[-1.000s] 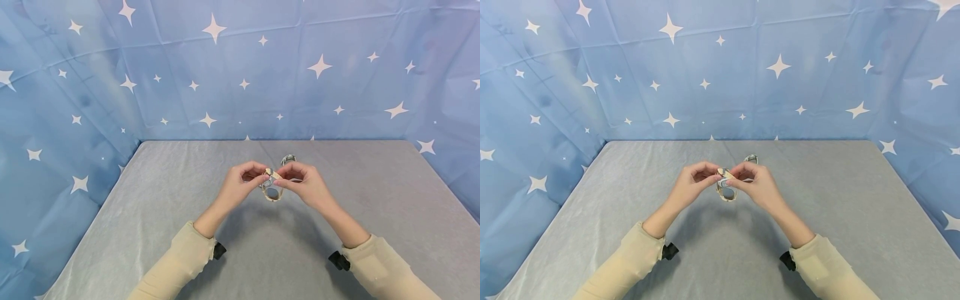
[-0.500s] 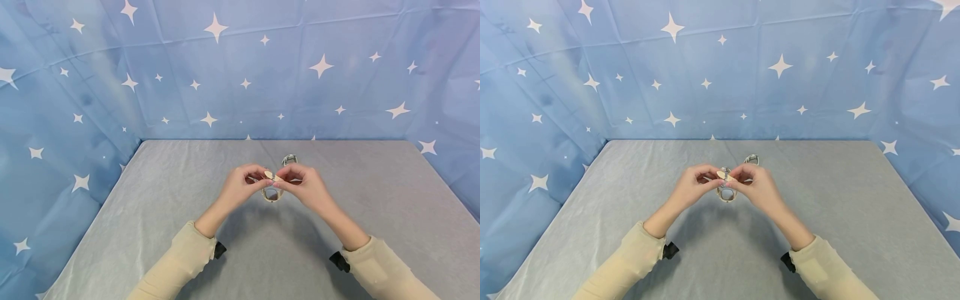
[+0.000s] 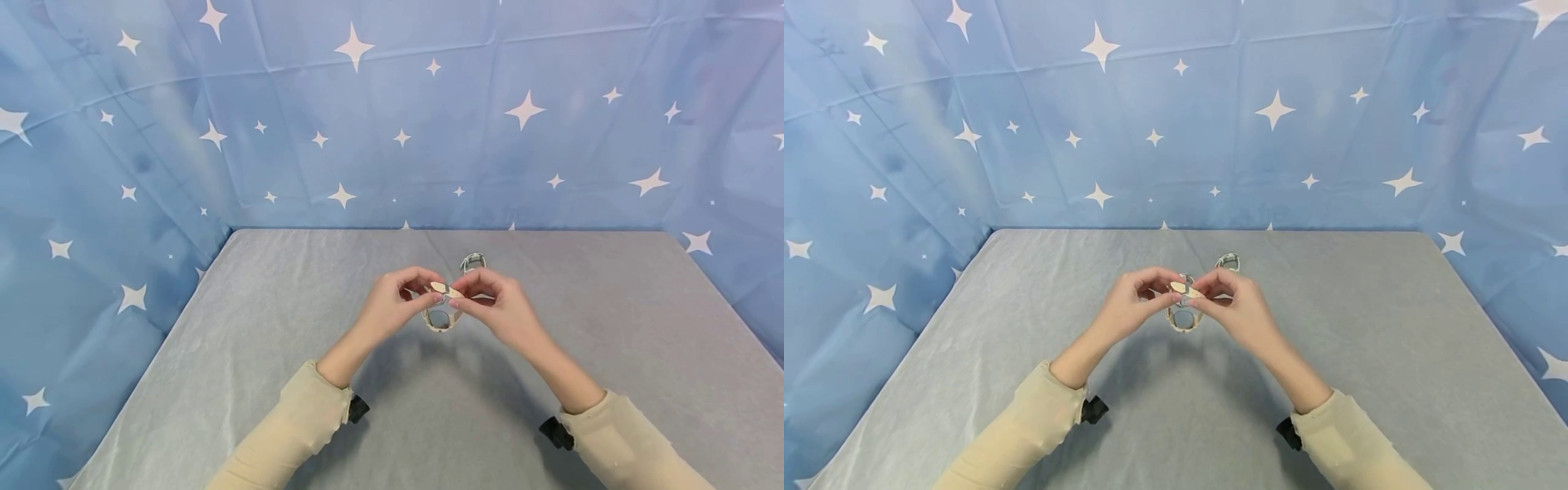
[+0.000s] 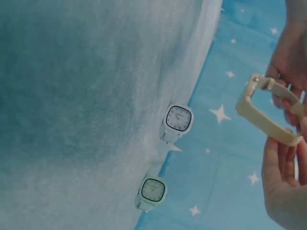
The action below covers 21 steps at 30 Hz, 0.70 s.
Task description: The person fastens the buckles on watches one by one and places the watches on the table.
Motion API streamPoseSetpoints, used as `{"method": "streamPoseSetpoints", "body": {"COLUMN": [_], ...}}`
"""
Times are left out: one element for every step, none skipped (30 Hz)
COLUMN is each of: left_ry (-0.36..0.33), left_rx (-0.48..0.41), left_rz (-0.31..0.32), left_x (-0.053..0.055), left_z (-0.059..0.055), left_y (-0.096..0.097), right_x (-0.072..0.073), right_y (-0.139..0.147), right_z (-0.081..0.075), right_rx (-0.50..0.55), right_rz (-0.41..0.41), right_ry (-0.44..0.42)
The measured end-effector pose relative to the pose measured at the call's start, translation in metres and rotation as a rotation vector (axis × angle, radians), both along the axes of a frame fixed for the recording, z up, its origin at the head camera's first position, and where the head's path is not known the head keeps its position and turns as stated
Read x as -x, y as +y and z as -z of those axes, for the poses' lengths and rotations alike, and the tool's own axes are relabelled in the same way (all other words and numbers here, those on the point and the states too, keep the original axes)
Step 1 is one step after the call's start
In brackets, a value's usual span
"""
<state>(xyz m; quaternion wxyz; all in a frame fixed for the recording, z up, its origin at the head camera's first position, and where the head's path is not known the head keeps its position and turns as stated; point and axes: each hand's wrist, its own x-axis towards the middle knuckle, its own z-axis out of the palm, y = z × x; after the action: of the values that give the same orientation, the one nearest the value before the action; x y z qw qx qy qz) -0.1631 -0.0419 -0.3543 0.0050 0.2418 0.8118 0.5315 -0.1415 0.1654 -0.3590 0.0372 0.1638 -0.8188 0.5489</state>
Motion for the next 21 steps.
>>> {"method": "streamPoseSetpoints", "body": {"left_ry": [-0.004,-0.008,-0.013,-0.018,-0.022,-0.027,-0.031,-0.038,-0.044,-0.049,-0.054,-0.057,-0.058,-0.059,-0.058,-0.057,-0.056,-0.055,-0.058,-0.063,-0.07], "left_rx": [-0.002,-0.003,-0.005,-0.008,-0.013,-0.019,-0.027,-0.036,-0.044,-0.053,-0.062,-0.07,-0.076,-0.078,-0.077,-0.076,-0.074,-0.071,-0.071,-0.074,-0.081], "left_rz": [0.003,0.008,0.011,0.018,0.025,0.032,0.041,0.047,0.051,0.054,0.053,0.051,0.05,0.048,0.047,0.046,0.045,0.043,0.041,0.039,0.037], "left_x": [0.0,0.0001,0.0004,0.0005,0.0006,0.0007,0.0009,0.001,0.001,0.0008,0.0007,0.0006,0.0003,0.0002,-0.0002,-0.0006,-0.0008,-0.0011,-0.0012,-0.0012,-0.0014], "left_z": [0.0002,0.0005,0.0009,0.0013,0.0018,0.0023,0.0029,0.0032,0.0036,0.0037,0.0038,0.0039,0.0038,0.004,0.004,0.0041,0.0043,0.0047,0.0054,0.0061,0.0065], "left_y": [-0.0002,-0.0003,-0.0004,-0.0004,-0.0005,-0.0004,-0.0002,-0.0001,0.0001,0.0002,0.0003,0.0004,0.0005,0.0007,0.0008,0.001,0.0011,0.0013,0.0015,0.0015,0.0015], "right_x": [-0.0001,-0.0001,-0.0002,-0.0004,-0.0006,-0.0007,-0.0008,-0.001,-0.0013,-0.0016,-0.0019,-0.0023,-0.0026,-0.0028,-0.0029,-0.003,-0.003,-0.003,-0.0029,-0.0028,-0.0028], "right_y": [0.0001,0.0001,0.0,-0.0001,-0.0002,-0.0004,-0.0006,-0.0008,-0.001,-0.0012,-0.0014,-0.0016,-0.0018,-0.0019,-0.0019,-0.002,-0.0021,-0.0023,-0.0026,-0.0028,-0.0031], "right_z": [0.0001,0.0001,0.0001,0.0,-0.0001,-0.0001,-0.0001,-0.0002,-0.0003,-0.0003,-0.0003,-0.0002,0.0001,0.0005,0.0011,0.0018,0.0025,0.0032,0.0039,0.0045,0.0049], "right_rx": [-0.003,-0.007,-0.011,-0.013,-0.015,-0.016,-0.015,-0.014,-0.011,-0.008,-0.004,0.001,0.007,0.012,0.016,0.02,0.022,0.022,0.021,0.018,0.016], "right_rz": [0.002,0.004,0.005,0.006,0.008,0.009,0.01,0.01,0.008,0.005,0.0,-0.005,-0.011,-0.017,-0.023,-0.026,-0.025,-0.022,-0.015,-0.008,-0.001], "right_ry": [0.003,0.007,0.009,0.011,0.013,0.015,0.016,0.015,0.014,0.012,0.01,0.008,0.006,0.005,0.008,0.008,0.009,0.007,0.007,0.005,0.002]}}
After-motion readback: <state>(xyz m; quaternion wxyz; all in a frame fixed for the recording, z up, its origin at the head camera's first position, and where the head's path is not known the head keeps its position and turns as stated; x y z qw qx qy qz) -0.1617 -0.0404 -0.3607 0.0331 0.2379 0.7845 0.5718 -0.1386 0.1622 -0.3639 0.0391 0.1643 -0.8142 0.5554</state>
